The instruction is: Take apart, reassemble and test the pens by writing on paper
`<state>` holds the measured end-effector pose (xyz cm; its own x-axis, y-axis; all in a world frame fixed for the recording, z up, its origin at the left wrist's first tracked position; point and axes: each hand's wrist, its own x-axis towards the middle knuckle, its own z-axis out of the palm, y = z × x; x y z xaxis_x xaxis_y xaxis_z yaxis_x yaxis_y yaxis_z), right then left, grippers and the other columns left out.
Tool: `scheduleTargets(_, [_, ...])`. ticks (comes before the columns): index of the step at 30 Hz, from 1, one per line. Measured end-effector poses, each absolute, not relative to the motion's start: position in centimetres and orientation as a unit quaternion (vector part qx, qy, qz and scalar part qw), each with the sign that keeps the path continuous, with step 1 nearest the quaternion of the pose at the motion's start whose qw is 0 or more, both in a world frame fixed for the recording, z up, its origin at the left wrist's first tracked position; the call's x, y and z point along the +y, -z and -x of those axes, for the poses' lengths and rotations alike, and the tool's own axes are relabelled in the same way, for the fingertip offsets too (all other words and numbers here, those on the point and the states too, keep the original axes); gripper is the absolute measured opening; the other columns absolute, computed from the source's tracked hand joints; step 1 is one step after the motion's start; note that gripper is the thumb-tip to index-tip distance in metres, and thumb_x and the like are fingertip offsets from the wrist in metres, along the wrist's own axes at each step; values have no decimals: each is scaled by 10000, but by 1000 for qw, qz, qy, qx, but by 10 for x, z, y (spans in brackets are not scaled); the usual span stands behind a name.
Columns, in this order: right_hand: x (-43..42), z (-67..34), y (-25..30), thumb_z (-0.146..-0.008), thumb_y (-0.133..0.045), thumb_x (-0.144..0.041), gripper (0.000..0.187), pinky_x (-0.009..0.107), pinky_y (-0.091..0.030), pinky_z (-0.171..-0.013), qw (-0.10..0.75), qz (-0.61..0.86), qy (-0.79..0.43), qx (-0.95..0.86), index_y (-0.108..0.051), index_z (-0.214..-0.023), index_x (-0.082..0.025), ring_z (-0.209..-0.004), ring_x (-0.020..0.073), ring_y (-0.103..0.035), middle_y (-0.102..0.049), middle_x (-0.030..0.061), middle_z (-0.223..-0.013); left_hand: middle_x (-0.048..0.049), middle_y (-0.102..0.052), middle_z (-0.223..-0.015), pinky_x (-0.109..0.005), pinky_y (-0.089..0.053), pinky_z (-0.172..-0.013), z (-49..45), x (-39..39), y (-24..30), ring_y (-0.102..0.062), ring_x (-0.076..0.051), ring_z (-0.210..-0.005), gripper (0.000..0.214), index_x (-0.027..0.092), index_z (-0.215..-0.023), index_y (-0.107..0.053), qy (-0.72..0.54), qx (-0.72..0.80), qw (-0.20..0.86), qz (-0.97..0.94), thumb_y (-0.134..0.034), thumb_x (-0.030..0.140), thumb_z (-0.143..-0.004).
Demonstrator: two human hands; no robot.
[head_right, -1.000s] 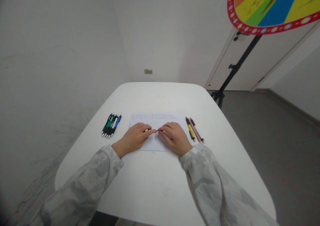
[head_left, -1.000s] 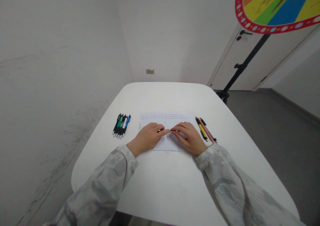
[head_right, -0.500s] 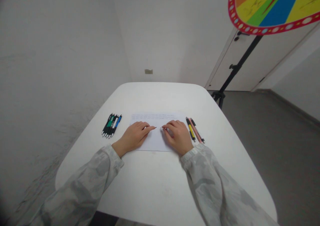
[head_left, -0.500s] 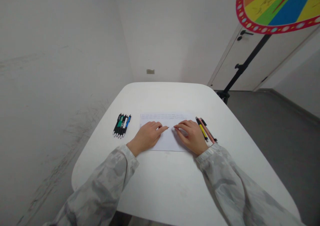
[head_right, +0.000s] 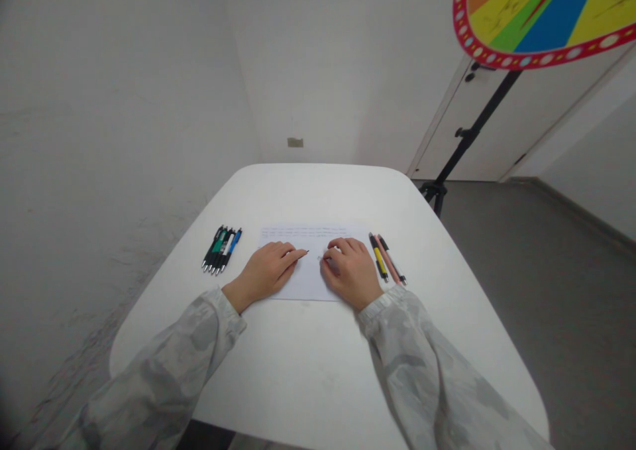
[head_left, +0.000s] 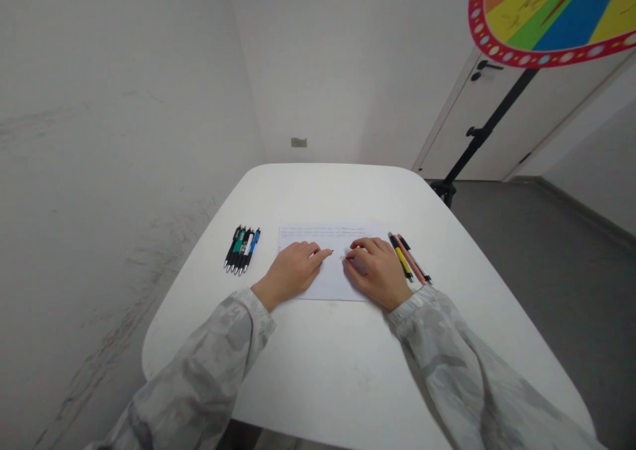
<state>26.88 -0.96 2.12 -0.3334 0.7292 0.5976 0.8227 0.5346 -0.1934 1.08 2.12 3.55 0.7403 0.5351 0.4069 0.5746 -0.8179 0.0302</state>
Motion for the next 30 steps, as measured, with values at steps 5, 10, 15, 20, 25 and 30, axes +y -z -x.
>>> scheduleTargets(5, [-10, -268, -21, -951, -736, -202, 41, 476, -500, -964, 313, 480, 80, -816, -717, -984, -218, -1074, 304, -650, -757, 103, -1143, -92, -726, -1123, -400, -559, -867, -11, 21, -35, -678, -246, -982, 318, 193, -1402, -603, 211, -297, 51, 930, -482, 193, -1108])
scheduleTargets(10, [-10, -267, -21, -957, -728, -207, 30, 476, -502, -976, 307, 488, 81, -813, -717, -981, -221, -1083, 306, -653, -760, 103, -1151, -88, -731, -1116, -403, -558, -859, -12, 21, -34, -680, -247, -976, 317, 194, -1406, -606, 222, -295, 54, 928, -491, 191, -1110])
scheduleTargets(15, [-10, -267, -21, -961, -722, -222, 20, 485, -499, -990, 306, 493, 75, -811, -719, -981, -221, -1087, 308, -653, -764, 103, -1154, -89, -731, -1119, -398, -556, -855, -11, 21, -35, -681, -241, -967, 310, 197, -1405, -608, 225, -292, 52, 928, -495, 197, -1116])
scheduleTargets(20, [-11, -267, -22, -973, -712, -253, 42, 485, -495, -1004, 309, 490, 58, -813, -720, -995, -218, -1096, 307, -654, -760, 109, -1149, -91, -733, -1131, -396, -559, -862, -10, 21, -35, -687, -236, -983, 320, 211, -1424, -603, 220, -286, 44, 932, -485, 213, -1126])
scheduleTargets(25, [-12, -267, -25, -1024, -663, -267, 121, 492, -507, -1000, 358, 461, 17, -812, -709, -1123, -216, -1092, 299, -668, -760, 115, -1155, -93, -749, -1157, -412, -561, -883, -10, 22, -35, -692, -240, -1003, 295, 201, -1385, -629, 217, -273, 43, 936, -463, 231, -1143])
scheduleTargets(30, [-11, -266, -27, -1054, -641, -293, 145, 512, -529, -991, 381, 407, -31, -829, -732, -1158, -248, -1062, 290, -695, -781, 104, -1126, -91, -766, -1166, -403, -553, -900, -11, 21, -35, -699, -237, -1019, 268, 193, -1330, -646, 207, -262, 42, 942, -454, 250, -1153])
